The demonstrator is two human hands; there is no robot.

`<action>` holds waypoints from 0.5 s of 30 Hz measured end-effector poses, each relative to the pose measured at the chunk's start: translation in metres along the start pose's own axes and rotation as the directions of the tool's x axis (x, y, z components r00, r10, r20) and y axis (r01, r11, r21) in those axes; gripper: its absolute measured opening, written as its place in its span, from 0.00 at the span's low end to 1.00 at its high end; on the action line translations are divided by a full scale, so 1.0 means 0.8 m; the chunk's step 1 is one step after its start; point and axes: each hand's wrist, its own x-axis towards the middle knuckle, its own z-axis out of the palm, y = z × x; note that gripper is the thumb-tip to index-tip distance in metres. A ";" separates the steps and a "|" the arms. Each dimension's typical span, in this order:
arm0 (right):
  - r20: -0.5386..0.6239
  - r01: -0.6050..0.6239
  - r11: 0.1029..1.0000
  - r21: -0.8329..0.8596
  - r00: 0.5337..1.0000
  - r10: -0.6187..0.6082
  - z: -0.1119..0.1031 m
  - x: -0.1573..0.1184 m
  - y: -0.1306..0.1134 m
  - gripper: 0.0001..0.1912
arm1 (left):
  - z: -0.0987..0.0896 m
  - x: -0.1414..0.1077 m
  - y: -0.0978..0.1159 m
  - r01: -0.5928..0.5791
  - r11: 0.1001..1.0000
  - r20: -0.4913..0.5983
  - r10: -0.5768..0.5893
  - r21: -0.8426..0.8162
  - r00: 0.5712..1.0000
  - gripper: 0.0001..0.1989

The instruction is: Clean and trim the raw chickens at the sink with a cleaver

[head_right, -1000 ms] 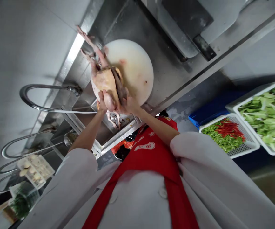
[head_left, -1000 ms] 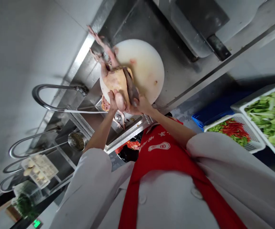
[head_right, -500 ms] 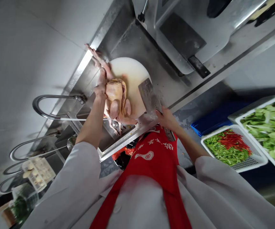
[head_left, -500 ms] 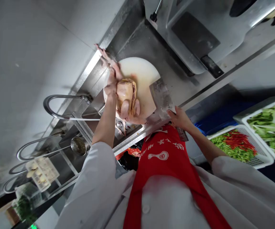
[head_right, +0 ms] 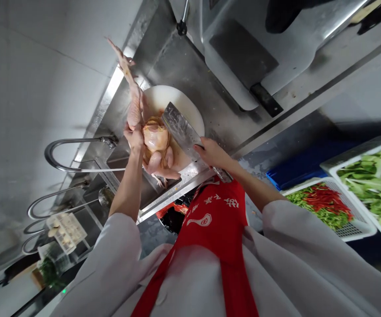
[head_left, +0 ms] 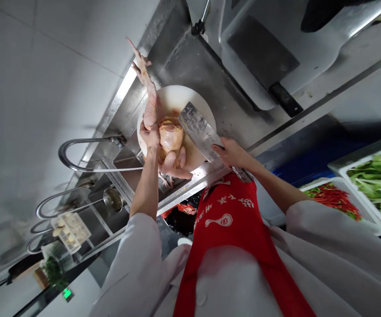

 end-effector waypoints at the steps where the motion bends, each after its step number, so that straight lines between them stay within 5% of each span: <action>1: 0.023 0.004 0.999 -0.039 1.000 -0.003 -0.006 0.006 -0.005 0.09 | 0.003 -0.001 0.001 -0.018 1.000 -0.020 0.018 0.003 1.000 0.17; 9: 0.112 0.070 0.980 -0.185 0.993 -0.050 -0.047 0.038 -0.015 0.10 | 0.012 0.008 -0.021 0.015 0.999 -0.049 -0.017 -0.048 0.999 0.19; 15: 0.105 0.046 0.984 -0.174 0.994 -0.028 -0.019 0.090 -0.039 0.08 | 0.017 0.001 -0.035 0.018 0.993 -0.111 -0.031 -0.121 0.993 0.20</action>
